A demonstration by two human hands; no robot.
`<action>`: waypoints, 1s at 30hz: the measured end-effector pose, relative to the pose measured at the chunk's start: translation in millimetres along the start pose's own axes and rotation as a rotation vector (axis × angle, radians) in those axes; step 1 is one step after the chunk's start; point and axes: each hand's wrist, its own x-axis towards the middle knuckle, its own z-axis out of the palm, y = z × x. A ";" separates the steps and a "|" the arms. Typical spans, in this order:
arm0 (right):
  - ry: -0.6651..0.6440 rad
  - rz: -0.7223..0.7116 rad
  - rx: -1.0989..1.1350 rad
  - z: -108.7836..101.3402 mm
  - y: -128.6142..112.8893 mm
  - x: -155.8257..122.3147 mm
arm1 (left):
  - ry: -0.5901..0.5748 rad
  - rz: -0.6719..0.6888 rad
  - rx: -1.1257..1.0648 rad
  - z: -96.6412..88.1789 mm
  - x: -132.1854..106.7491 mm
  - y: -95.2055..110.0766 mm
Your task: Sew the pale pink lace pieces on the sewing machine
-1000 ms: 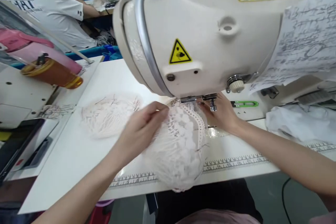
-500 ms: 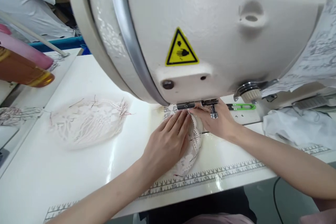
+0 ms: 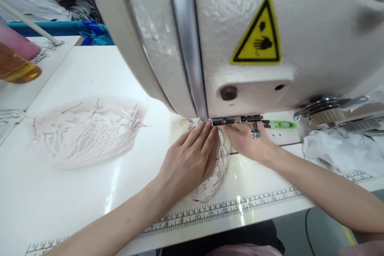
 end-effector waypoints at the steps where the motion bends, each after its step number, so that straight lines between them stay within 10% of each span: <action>1: -0.024 0.012 -0.016 -3.2 -0.9 -0.4 | -0.001 -0.001 0.001 0.1 -0.3 0.1; 11: -0.109 -0.131 -0.170 -10.9 -3.7 0.8 | 0.011 -0.006 -0.001 0.0 2.0 0.3; 30: 0.298 -0.303 -0.216 -12.7 -1.9 10.9 | 0.013 0.038 0.015 -2.9 4.1 -5.7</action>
